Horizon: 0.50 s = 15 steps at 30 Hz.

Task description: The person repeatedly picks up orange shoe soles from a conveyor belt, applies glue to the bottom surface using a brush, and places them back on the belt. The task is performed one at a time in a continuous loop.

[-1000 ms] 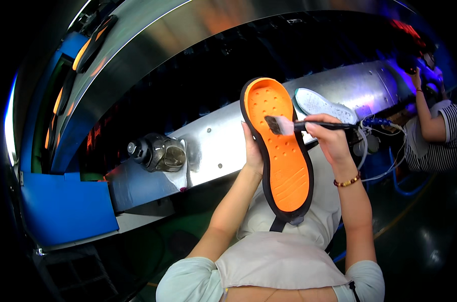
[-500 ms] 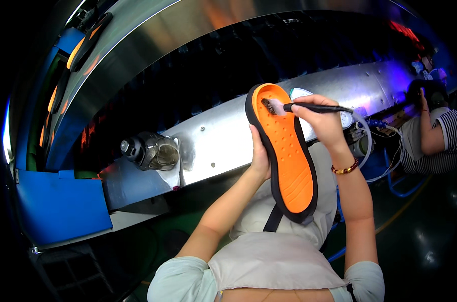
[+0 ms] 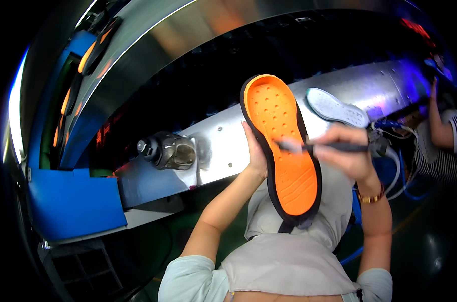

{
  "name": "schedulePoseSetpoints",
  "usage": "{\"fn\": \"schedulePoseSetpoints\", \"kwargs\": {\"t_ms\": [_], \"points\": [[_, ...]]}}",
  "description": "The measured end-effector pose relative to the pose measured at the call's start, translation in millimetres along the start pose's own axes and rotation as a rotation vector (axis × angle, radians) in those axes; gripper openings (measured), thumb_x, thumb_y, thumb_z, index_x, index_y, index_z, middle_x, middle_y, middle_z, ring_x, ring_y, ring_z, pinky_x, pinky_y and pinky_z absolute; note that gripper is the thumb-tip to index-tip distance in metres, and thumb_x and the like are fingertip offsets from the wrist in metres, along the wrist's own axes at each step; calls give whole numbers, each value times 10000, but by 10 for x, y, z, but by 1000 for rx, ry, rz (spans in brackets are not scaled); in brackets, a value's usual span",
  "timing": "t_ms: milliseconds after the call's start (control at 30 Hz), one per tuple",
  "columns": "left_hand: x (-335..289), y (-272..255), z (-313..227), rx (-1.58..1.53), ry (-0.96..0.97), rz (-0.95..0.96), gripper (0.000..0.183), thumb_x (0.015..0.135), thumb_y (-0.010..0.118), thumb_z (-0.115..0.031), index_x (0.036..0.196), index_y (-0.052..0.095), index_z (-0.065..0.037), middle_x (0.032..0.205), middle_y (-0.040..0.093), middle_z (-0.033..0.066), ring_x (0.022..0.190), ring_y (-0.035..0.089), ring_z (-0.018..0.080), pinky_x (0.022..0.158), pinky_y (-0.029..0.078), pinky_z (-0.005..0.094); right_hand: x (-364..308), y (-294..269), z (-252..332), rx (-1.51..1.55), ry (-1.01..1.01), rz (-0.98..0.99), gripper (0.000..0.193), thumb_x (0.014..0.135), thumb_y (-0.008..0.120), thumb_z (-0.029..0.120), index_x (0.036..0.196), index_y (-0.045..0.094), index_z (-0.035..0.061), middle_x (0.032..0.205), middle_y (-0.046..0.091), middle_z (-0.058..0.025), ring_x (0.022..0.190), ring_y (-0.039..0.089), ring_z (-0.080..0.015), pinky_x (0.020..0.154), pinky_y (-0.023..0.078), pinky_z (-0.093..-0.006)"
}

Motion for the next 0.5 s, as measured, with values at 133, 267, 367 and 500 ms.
{"fn": "schedulePoseSetpoints", "kwargs": {"t_ms": [133,267,367,500], "points": [[-59,203,202,-134,-79,161,763,727,181,-684,1168,359,-88,1087,471,92,981,479,195,844,396,330,285,-7,0,90,-36,-103,122,698,590,24,815,607,-6,740,614,-83,637,575,-98,547,447,-178],[-91,225,132,-224,-158,77,776,710,200,-702,1186,344,-107,1102,463,102,1005,463,214,873,374,352,-2,263,116,31,-62,273,161,647,633,15,807,617,4,731,610,-92,646,572,-111,620,439,-202],[-101,141,-8,198,91,-35,792,714,178,-700,1192,332,-88,1093,458,96,1001,459,201,874,368,346,59,97,107,276,37,61,146,692,591,10,836,602,-15,755,611,-96,658,579,-115,627,463,-209],[-70,243,-59,63,96,80,793,716,156,-698,1210,305,-95,1162,408,102,1035,434,216,885,355,348,71,89,15,178,0,35,165,630,612,-20,794,602,-32,781,614,-113,663,566,-113,593,431,-197]]}}
Point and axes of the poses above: each hand's wrist, its own x-axis towards the middle knuckle, its own y-axis out of the palm, z = x × y, the point moved 6 cm from there along x, towards the middle knuckle
